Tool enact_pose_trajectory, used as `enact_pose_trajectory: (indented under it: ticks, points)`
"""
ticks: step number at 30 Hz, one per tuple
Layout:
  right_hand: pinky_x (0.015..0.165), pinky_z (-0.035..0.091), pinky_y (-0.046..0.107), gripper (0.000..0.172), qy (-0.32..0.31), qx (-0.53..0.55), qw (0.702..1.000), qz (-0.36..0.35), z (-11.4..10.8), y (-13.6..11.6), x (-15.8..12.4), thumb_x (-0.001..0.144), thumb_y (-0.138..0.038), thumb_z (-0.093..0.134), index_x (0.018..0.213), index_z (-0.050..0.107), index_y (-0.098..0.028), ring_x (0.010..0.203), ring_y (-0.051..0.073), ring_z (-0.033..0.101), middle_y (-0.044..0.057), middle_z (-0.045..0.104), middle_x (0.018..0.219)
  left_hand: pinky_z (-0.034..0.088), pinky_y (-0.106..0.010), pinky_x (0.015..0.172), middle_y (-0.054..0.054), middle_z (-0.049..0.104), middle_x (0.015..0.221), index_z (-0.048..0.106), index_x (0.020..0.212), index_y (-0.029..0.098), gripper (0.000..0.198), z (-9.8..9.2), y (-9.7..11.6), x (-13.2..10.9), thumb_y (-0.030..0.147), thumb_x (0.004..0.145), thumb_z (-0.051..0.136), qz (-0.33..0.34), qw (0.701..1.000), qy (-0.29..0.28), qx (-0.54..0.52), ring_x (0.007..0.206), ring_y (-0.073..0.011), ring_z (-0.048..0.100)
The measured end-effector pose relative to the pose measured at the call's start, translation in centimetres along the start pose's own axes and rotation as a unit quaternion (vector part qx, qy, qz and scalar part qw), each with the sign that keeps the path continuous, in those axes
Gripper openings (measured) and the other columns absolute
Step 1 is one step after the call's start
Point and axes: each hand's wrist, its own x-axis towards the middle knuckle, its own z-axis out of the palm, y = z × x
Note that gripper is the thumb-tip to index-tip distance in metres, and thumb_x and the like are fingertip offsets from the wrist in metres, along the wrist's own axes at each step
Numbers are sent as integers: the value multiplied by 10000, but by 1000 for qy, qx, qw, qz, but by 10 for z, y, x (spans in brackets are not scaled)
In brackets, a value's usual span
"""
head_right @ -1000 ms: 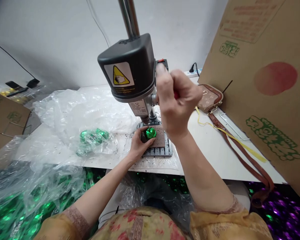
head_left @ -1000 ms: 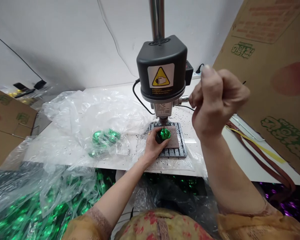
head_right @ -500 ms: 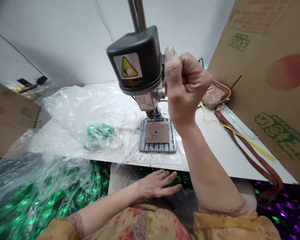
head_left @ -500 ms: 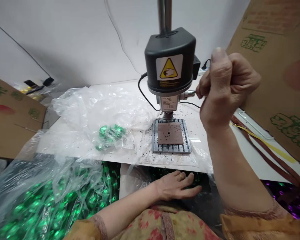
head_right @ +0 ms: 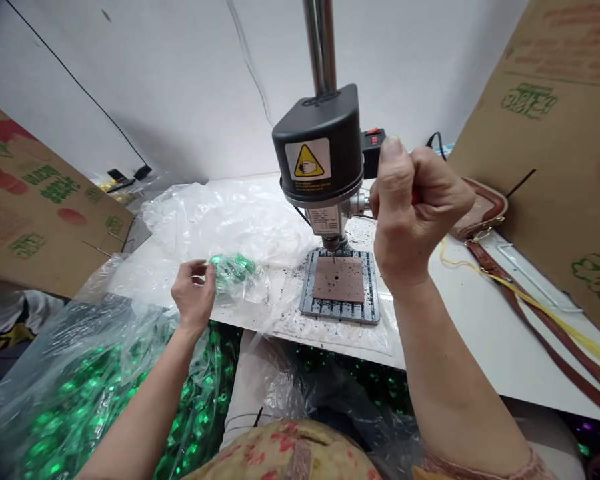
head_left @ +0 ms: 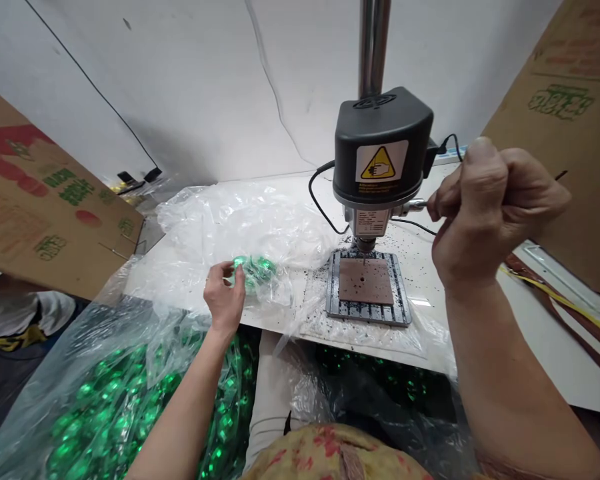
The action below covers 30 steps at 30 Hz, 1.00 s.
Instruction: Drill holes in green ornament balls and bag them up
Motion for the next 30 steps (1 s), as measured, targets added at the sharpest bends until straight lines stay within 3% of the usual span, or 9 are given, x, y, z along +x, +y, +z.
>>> enact_pose_trajectory:
  ticks: [2, 3, 6, 8, 12, 16, 21, 26, 30]
  points:
    - [399, 247, 234, 454, -2, -3, 1000, 4, 0, -1, -1, 898, -185, 542, 519, 292, -192, 374, 31, 347, -88, 309, 425, 537, -356, 718, -65, 673, 867, 618, 1021, 177, 154, 1, 7, -7, 251, 887, 599, 86, 994, -43, -44, 787, -201, 646]
    - [404, 249, 228, 453, -2, -4, 1000, 4, 0, -1, -1, 899, -187, 538, 520, 290, -188, 378, 25, 345, -89, 307, 427, 544, -361, 802, -64, 691, 941, 624, 1041, 189, 180, 4, 15, -10, 265, 878, 616, 153, 982, -88, -68, 896, -212, 662]
    - [404, 238, 230, 439, -3, 8, 1000, -5, 0, -2, -1, 884, -166, 540, 521, 293, -189, 376, 23, 334, -91, 309, 420, 460, -419, 1022, -90, 624, 1262, 565, 1242, 226, 342, 17, 44, -8, 341, 920, 554, 315, 903, -281, -82, 1268, -282, 524]
    - [403, 225, 245, 422, 1, 13, 1000, -8, 1, -2, -1, 871, -153, 542, 522, 308, -195, 374, 31, 329, -88, 318, 417, 463, -449, 980, -147, 598, 1282, 477, 1355, 202, 427, 26, 56, 2, 386, 973, 423, 302, 868, -393, -13, 1252, -317, 526]
    - [417, 215, 263, 427, 5, 13, 1000, -6, 0, -1, -1, 871, -155, 548, 517, 314, -198, 375, 44, 336, -82, 324, 417, 491, -408, 752, -183, 650, 1018, 522, 1272, 138, 380, 33, 50, 31, 281, 991, 311, 141, 827, -523, 148, 913, -314, 653]
    - [420, 214, 269, 439, 6, 15, 1000, -8, -1, 0, -1, 861, -155, 560, 504, 310, -196, 370, 50, 341, -78, 327, 409, 474, -405, 739, -200, 630, 1029, 574, 1146, 122, 291, 30, 31, 49, 293, 937, 465, 65, 812, -532, 231, 924, -352, 651]
    - [420, 213, 270, 434, 15, 11, 1000, -7, -1, -1, -2, 849, -149, 559, 496, 310, -195, 371, 48, 343, -76, 337, 408, 460, -390, 742, -207, 645, 1048, 567, 1144, 105, 446, 33, 12, 49, 342, 790, 699, 50, 785, -559, 261, 942, -372, 637]
    - [414, 243, 258, 425, 4, -3, 1000, -4, -2, -3, -2, 851, -185, 563, 491, 337, -193, 373, 39, 347, -75, 360, 414, 441, -368, 812, -150, 627, 1142, 511, 1255, 150, 453, 39, 8, 39, 336, 855, 616, 95, 814, -537, 202, 1078, -337, 553]
    - [404, 243, 258, 422, 5, 0, 1000, 1, -2, -4, -2, 853, -208, 564, 495, 341, -194, 370, 40, 334, -76, 356, 410, 439, -416, 854, -153, 617, 1110, 514, 1326, 207, 475, 41, 11, 31, 279, 863, 593, 132, 838, -506, 156, 1056, -337, 531]
